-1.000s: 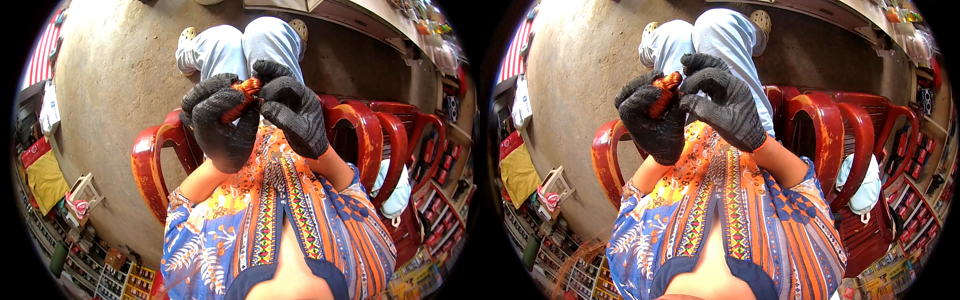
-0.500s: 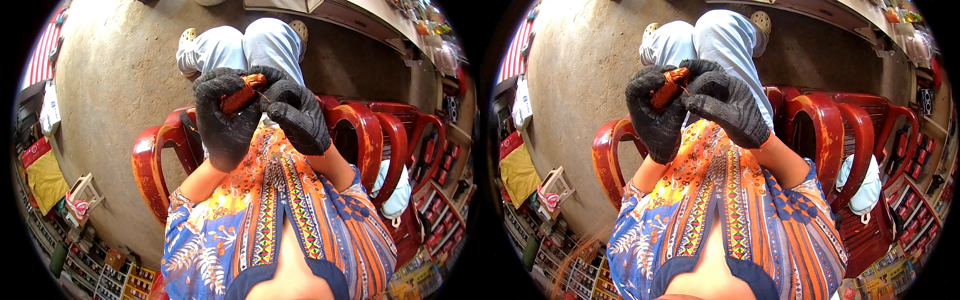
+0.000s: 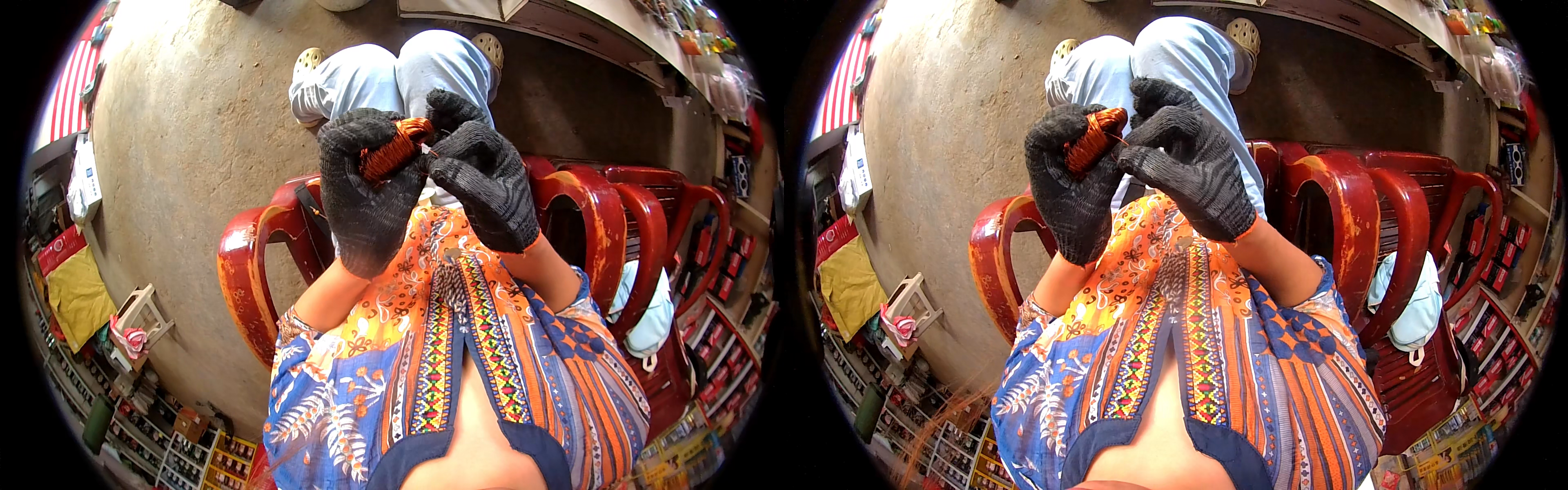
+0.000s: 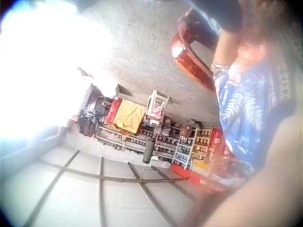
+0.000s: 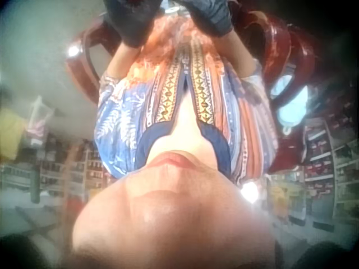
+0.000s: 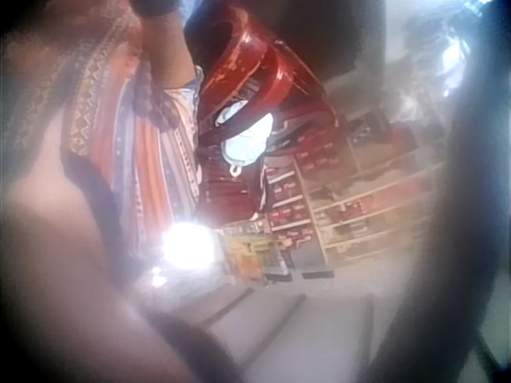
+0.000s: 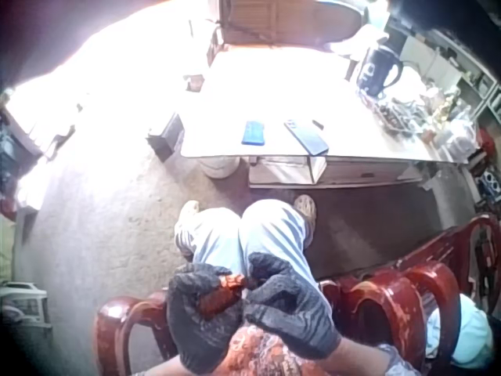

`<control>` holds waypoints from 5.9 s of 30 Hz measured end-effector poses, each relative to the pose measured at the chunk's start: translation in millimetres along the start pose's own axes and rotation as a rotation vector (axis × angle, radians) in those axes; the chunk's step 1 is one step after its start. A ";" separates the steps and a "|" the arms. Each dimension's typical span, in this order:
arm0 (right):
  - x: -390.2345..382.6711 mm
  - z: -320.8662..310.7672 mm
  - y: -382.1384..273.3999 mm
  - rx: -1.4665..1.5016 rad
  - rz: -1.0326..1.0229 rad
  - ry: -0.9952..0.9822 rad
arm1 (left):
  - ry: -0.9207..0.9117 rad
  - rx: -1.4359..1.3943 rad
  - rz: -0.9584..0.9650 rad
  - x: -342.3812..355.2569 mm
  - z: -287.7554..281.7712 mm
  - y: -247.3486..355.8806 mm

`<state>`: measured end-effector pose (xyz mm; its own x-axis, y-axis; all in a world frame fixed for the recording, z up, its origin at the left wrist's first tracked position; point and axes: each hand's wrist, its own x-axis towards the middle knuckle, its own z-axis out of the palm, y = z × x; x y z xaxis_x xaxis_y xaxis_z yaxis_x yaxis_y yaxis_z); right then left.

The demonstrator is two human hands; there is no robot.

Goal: The person winds orange wire from a spool around a small cylindrical core held in the left hand. The person uses gloved hands to wrap the wire tightly and repeatedly, forming a coil.

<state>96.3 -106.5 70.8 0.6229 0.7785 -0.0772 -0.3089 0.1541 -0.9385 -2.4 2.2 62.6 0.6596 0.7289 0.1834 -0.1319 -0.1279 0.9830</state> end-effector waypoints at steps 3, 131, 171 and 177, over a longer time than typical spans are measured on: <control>-1.3 2.5 -3.7 -0.104 -0.016 0.084 | -0.046 0.105 0.083 0.4 -2.9 -1.8; 0.8 23.6 6.6 0.185 -0.056 0.602 | 0.148 -0.022 -0.064 -14.8 32.6 -11.6; -12.8 -6.9 0.7 -0.840 -0.691 0.033 | -0.052 0.061 -0.080 -8.4 5.4 15.0; -14.8 -0.6 -2.1 -0.757 -0.576 0.047 | -0.044 0.079 0.019 -7.5 3.4 6.7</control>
<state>88.2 -118.7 73.7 0.5672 0.6780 0.4675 0.5918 0.0593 -0.8039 -5.7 -6.4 67.9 0.6897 0.6957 0.2008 -0.0874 -0.1953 0.9768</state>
